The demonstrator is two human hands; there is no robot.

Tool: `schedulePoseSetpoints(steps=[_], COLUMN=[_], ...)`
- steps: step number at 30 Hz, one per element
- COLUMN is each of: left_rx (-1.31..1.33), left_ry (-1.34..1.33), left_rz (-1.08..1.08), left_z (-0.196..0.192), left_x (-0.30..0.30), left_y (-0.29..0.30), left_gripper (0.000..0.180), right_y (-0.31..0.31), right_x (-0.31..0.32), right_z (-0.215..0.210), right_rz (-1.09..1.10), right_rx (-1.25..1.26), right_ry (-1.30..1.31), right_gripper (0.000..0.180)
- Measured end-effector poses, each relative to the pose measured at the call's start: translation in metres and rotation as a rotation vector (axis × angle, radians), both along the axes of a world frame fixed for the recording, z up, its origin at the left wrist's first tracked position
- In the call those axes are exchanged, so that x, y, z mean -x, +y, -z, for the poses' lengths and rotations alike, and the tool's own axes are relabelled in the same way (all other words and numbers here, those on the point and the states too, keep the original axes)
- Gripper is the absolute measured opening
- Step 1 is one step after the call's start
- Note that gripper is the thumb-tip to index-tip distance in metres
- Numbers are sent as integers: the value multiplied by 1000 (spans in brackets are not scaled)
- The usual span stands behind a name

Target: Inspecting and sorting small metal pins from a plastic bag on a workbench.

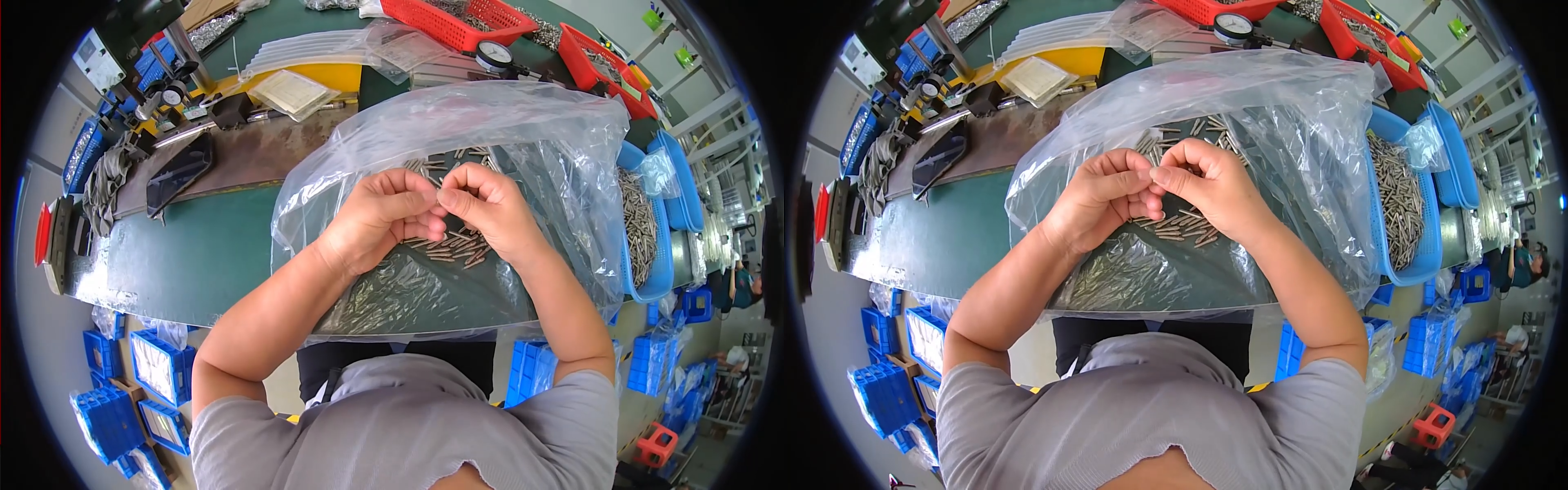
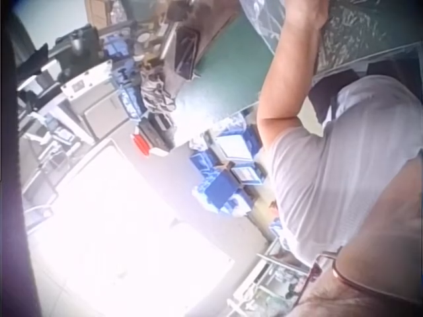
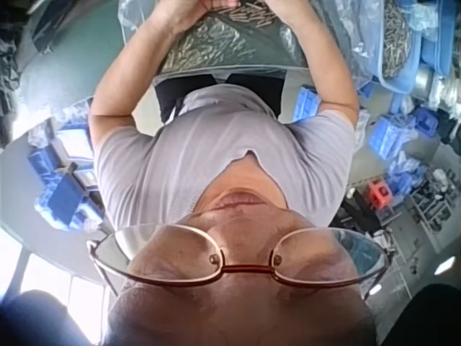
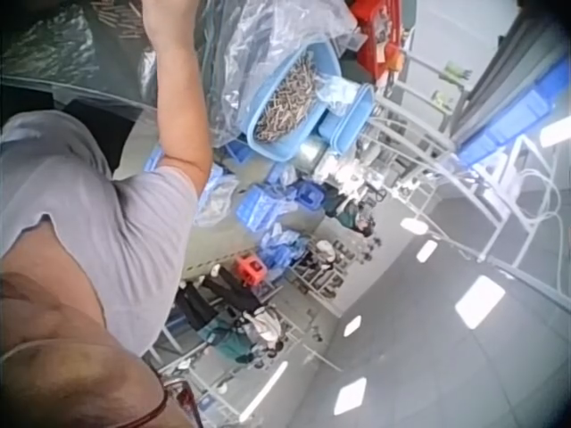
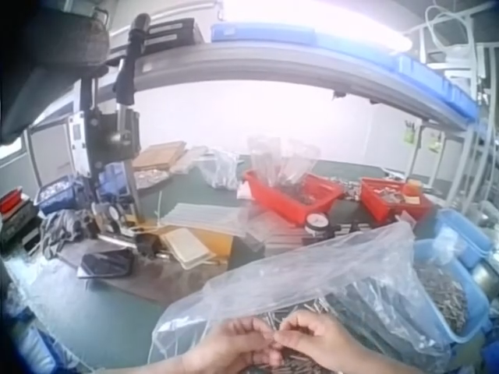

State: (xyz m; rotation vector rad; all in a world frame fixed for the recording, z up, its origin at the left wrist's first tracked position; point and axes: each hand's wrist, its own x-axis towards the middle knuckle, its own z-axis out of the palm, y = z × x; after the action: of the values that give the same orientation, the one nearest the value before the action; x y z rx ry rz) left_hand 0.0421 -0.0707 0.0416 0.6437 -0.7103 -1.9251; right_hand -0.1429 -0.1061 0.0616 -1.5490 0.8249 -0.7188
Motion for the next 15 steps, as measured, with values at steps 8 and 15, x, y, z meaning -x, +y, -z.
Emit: schedulePoseSetpoints(steps=[8, 15], left_rx=[3, -38], left_ry=[-17, 15], left_rz=[-131, -285], left_z=[2, -6], left_x=[-4, -9], left_y=[-5, -7], left_gripper=[7, 11], right_y=[-15, -6], right_x=[14, 0], right_z=[0, 8], right_rz=[93, -106], right_rx=[-437, -248], right_ry=[-332, -101], right_gripper=[15, 11])
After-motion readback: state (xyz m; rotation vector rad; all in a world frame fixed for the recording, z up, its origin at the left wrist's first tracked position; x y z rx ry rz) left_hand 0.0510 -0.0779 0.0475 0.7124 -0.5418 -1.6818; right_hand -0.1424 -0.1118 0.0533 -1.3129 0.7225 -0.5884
